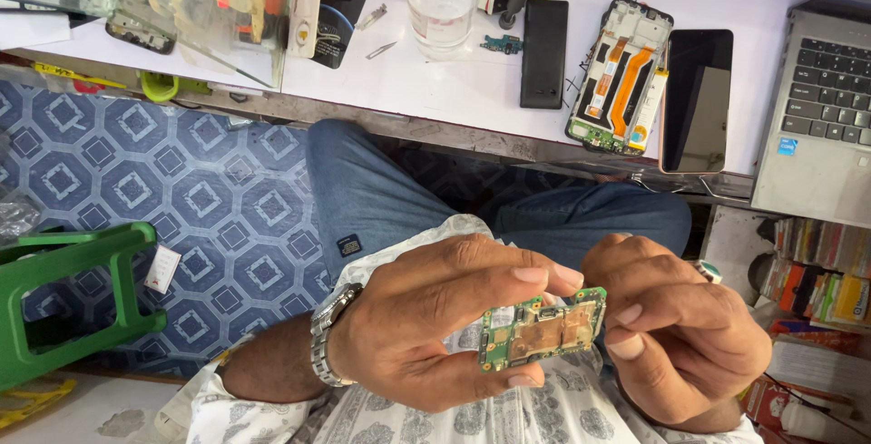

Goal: The person sits with a disassembled smartphone on their lap, handling the exposed motherboard and internal components. They peel and reposition an orange flex cable, press the board into the frame, align the display assembly, and press the screen into place before fitting a replacement battery sticker.

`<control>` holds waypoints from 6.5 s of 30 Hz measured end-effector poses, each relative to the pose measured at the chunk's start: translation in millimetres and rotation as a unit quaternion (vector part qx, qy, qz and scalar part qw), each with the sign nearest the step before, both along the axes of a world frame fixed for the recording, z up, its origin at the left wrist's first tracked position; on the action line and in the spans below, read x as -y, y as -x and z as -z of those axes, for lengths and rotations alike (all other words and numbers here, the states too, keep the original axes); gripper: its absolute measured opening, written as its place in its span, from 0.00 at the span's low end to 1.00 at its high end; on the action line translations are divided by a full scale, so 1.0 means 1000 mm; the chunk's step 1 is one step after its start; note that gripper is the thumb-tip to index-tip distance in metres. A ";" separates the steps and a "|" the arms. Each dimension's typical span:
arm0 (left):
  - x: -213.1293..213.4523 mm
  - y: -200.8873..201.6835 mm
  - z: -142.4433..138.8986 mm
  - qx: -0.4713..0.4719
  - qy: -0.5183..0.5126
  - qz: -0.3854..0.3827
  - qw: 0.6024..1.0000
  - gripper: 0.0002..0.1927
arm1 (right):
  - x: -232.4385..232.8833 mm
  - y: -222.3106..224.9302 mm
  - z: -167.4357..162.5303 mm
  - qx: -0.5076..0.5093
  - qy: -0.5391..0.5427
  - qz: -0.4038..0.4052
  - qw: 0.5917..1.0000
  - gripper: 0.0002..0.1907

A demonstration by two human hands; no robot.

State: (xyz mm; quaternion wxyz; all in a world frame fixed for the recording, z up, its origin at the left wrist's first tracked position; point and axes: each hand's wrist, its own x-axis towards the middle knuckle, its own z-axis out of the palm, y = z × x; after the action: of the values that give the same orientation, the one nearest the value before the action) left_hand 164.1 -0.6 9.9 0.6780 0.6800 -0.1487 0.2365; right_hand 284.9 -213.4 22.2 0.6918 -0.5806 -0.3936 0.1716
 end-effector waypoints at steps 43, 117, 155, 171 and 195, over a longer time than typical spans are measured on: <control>-0.004 0.004 0.008 -0.004 -0.044 -0.022 0.999 0.35 | 0.000 0.008 0.028 0.032 -0.007 0.006 0.999 0.29; -0.004 -0.020 0.028 -0.120 0.300 0.296 0.899 0.35 | -0.006 0.002 0.021 0.139 0.048 0.080 0.986 0.24; -0.003 -0.018 0.029 -0.144 0.349 0.304 0.875 0.38 | -0.005 0.002 0.028 0.112 0.035 0.068 0.991 0.25; 0.013 -0.014 0.048 -0.162 0.409 0.310 0.843 0.37 | -0.017 -0.001 0.014 0.216 0.052 0.097 0.970 0.28; 0.010 0.004 0.034 -0.079 0.015 -0.041 0.996 0.28 | -0.014 -0.016 0.027 0.167 0.062 0.071 0.981 0.31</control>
State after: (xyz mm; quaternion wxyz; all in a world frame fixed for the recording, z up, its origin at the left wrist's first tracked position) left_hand 159.8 -10.6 -24.4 0.6872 0.6920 -0.0627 0.2121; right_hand 300.6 -199.3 -5.0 0.5889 -0.6697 -0.4501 0.0466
